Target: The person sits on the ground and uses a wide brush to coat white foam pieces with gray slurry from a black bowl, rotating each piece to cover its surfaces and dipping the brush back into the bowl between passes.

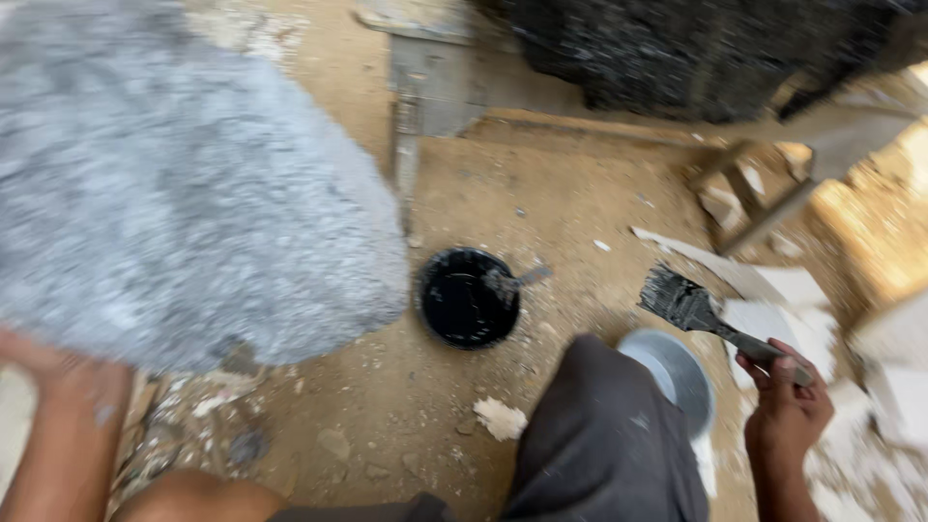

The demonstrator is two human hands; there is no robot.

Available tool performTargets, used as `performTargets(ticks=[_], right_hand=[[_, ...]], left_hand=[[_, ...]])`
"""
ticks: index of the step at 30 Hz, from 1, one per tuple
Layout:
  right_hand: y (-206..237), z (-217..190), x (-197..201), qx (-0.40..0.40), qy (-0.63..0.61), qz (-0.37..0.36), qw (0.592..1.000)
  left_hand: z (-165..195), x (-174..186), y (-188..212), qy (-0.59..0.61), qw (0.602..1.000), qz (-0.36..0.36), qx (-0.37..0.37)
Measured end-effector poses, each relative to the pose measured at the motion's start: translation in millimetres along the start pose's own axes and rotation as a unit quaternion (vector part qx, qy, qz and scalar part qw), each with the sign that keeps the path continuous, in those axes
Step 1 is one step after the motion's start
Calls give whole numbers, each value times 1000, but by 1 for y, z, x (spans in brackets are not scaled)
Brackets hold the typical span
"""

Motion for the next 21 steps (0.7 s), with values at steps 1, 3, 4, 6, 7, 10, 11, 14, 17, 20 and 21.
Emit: performTargets(ticks=[1, 3, 4, 6, 7, 10, 11, 14, 17, 20, 21], right_hand=[[-16, -5, -28, 8, -49, -49, 998], [-45, -16, -88, -6, -43, -120, 992], [-55, -24, -118, -12, -35, -151, 988], [-68, -46, -181, -19, -38, -240, 970], [-72, -60, -212, -21, -36, -280, 959], [-66, -109, -293, 27, 87, -355, 931], [-62, -127, -318, 68, 76, -380, 920], [-44, -174, -382, 151, 13, -430, 890], [-23, -204, -439, 182, -62, -432, 881], [3, -218, -485, 253, -57, -432, 864], [12, -217, -499, 284, -51, -449, 846]], left_hand=[[7, 2, 0, 3, 1000, 1, -2], [12, 5, 4, 18, 1000, -13, 8], [15, 8, 8, 20, 1000, -16, 12], [20, 15, 24, 24, 999, -21, 8], [22, 19, 33, 27, 999, -23, 4], [25, 39, 66, 42, 998, 37, 12], [24, 46, 77, 44, 997, 62, 10], [16, 69, 105, 54, 992, 113, -7], [1, 84, 123, 84, 987, 129, -49], [-11, 93, 136, 117, 983, 134, -54], [-15, 95, 139, 128, 981, 136, -50]])
Point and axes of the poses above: each hand's wrist, its own y-axis away from the middle knuckle, its own x-axis out of the back of the hand, z = x × y, the point moved 2 cm from there along -y, towards the middle knuckle, and after that the axes turned 4 degrees about -x, right-handed, at the moved point
